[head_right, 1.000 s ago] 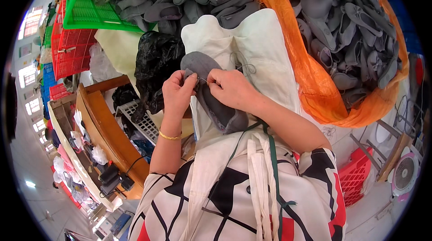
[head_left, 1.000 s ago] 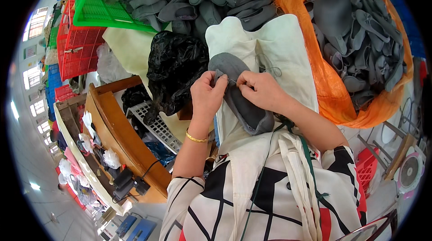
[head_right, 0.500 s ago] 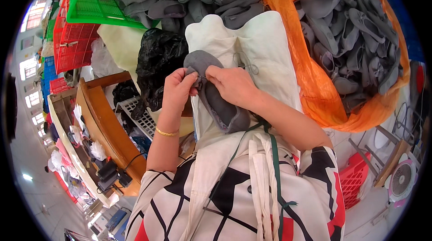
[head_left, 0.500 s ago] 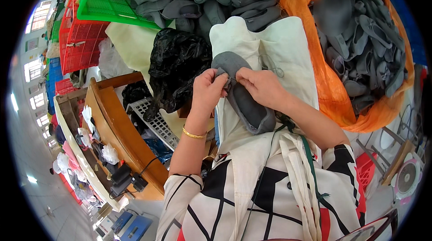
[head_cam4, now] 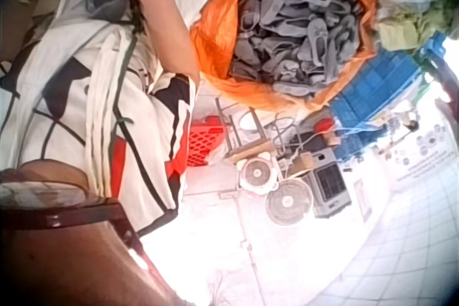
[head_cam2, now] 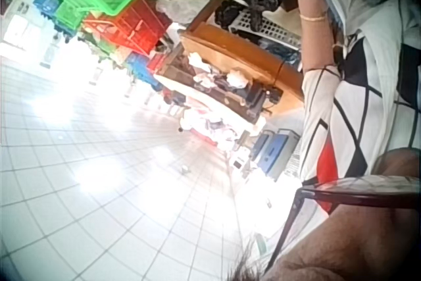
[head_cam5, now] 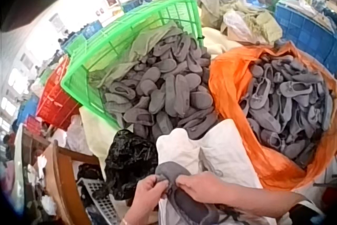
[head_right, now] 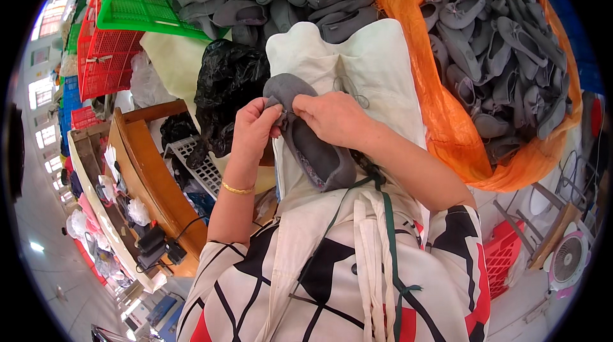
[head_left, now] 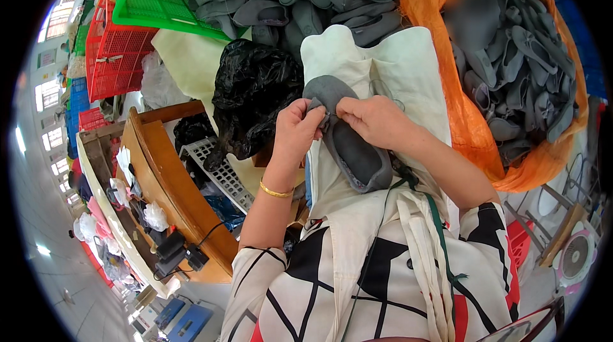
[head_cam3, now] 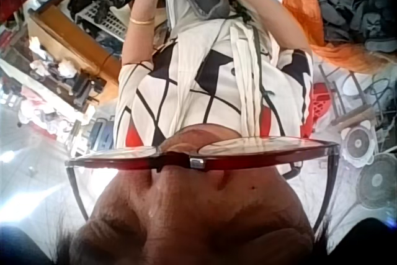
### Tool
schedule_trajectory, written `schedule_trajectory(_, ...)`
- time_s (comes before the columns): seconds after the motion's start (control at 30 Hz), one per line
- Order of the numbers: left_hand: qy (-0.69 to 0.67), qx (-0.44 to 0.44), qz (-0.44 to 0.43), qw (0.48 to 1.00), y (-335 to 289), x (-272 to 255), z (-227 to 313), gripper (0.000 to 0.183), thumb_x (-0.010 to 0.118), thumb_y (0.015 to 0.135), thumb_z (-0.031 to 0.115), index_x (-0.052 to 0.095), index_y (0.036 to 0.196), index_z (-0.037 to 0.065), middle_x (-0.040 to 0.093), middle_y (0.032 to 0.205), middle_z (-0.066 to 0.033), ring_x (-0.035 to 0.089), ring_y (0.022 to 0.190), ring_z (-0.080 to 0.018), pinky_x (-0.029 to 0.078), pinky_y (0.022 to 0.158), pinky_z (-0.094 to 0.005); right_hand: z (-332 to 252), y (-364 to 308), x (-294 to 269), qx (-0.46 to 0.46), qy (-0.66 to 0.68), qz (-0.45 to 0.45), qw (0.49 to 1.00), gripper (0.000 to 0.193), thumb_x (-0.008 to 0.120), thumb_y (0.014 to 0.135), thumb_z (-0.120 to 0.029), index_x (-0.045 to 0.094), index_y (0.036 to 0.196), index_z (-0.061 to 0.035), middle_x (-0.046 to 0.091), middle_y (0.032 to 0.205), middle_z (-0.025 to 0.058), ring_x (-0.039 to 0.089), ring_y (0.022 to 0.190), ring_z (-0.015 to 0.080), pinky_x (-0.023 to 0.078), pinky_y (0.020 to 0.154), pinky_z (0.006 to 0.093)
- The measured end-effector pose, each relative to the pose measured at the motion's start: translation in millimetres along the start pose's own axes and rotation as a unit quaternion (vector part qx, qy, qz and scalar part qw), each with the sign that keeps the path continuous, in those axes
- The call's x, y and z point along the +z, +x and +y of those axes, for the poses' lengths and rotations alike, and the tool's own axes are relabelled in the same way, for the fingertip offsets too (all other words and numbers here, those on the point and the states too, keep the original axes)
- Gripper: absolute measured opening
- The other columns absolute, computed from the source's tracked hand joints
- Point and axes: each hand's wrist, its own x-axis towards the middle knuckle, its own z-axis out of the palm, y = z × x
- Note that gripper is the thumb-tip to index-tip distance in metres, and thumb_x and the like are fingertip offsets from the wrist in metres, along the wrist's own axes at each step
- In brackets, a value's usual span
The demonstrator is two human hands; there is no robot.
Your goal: The person sews grey slipper uppers using a needle and thread. They pick up a slipper from a large orange bag, stitch the opening closed, and place the finished item into a white cloth bag. The process is repeated for multiple slippers in a factory setting.
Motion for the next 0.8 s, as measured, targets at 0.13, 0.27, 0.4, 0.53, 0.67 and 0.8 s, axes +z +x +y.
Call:
schedule_trajectory(0.13, 0.024, -0.008, -0.025, 0.999, 1.8, -4.8, 1.6, 0.01, 0.065, 0.09, 0.015, 0.066, 0.087, 0.006, 0.061, 0.073, 0.0029, 0.051, 0.056, -0.0034, 0.042, 0.051, -0.0182, -0.4, 1.7, 0.1, 0.0, 0.019, 0.002, 1.0, 0.008, 0.058, 0.092, -0.011, 0.059, 0.099, -0.0078, 0.065, 0.082, 0.016, 0.064, 0.076, 0.0388, 0.05, 0.066, 0.0429)
schedule_trajectory(0.27, 0.008, -0.022, -0.045, 0.999, 1.4, -6.6, 5.3, 0.009, 0.064, 0.091, 0.015, 0.067, 0.088, 0.007, 0.062, 0.074, 0.0034, 0.052, 0.057, -0.0034, 0.042, 0.052, -0.0179, -0.9, 0.4, 2.1, 0.009, 0.032, 0.004, 0.999, 0.009, 0.057, 0.093, -0.011, 0.059, 0.101, -0.0076, 0.066, 0.084, 0.0162, 0.064, 0.078, 0.0387, 0.05, 0.068, 0.0423)
schedule_trajectory(0.4, -0.008, -0.019, -0.062, 0.998, 2.4, -7.8, 5.1, 0.01, 0.063, 0.092, 0.016, 0.067, 0.089, 0.007, 0.062, 0.075, 0.0032, 0.053, 0.057, -0.0037, 0.043, 0.053, -0.0185, 0.8, -0.6, 4.7, 0.014, 0.038, 0.015, 0.999, 0.009, 0.056, 0.094, -0.012, 0.059, 0.101, -0.0073, 0.066, 0.085, 0.0163, 0.064, 0.08, 0.0386, 0.05, 0.069, 0.042)
schedule_trajectory(0.53, -0.046, -0.035, -0.082, 0.995, 4.7, -12.3, 5.0, 0.01, 0.061, 0.093, 0.014, 0.067, 0.092, 0.006, 0.063, 0.075, 0.0024, 0.054, 0.056, -0.0048, 0.045, 0.053, -0.0195, -0.6, 0.3, 9.3, 0.007, 0.044, 0.038, 0.998, 0.009, 0.055, 0.095, -0.014, 0.058, 0.101, -0.008, 0.066, 0.084, 0.0173, 0.064, 0.079, 0.04, 0.05, 0.068, 0.0449)
schedule_trajectory(0.67, -0.081, -0.052, -0.103, 0.99, 7.0, -15.8, 6.9, 0.011, 0.061, 0.094, 0.015, 0.067, 0.094, 0.005, 0.064, 0.076, 0.0014, 0.055, 0.056, -0.0056, 0.046, 0.053, -0.0198, -2.9, 0.1, 17.5, 0.005, 0.045, 0.069, 0.997, 0.011, 0.053, 0.097, -0.019, 0.055, 0.099, -0.0087, 0.064, 0.079, 0.0193, 0.062, 0.076, 0.0424, 0.048, 0.065, 0.0498)
schedule_trajectory(0.8, -0.114, -0.048, -0.119, 0.985, 6.8, -18.3, 3.5, 0.012, 0.062, 0.094, 0.016, 0.066, 0.094, 0.004, 0.064, 0.076, 0.0003, 0.056, 0.057, -0.006, 0.046, 0.053, -0.0195, -5.8, 1.5, 23.1, 0.02, 0.059, 0.086, 0.994, 0.01, 0.053, 0.097, -0.016, 0.051, 0.101, -0.007, 0.063, 0.077, 0.0218, 0.062, 0.075, 0.0434, 0.047, 0.064, 0.049)
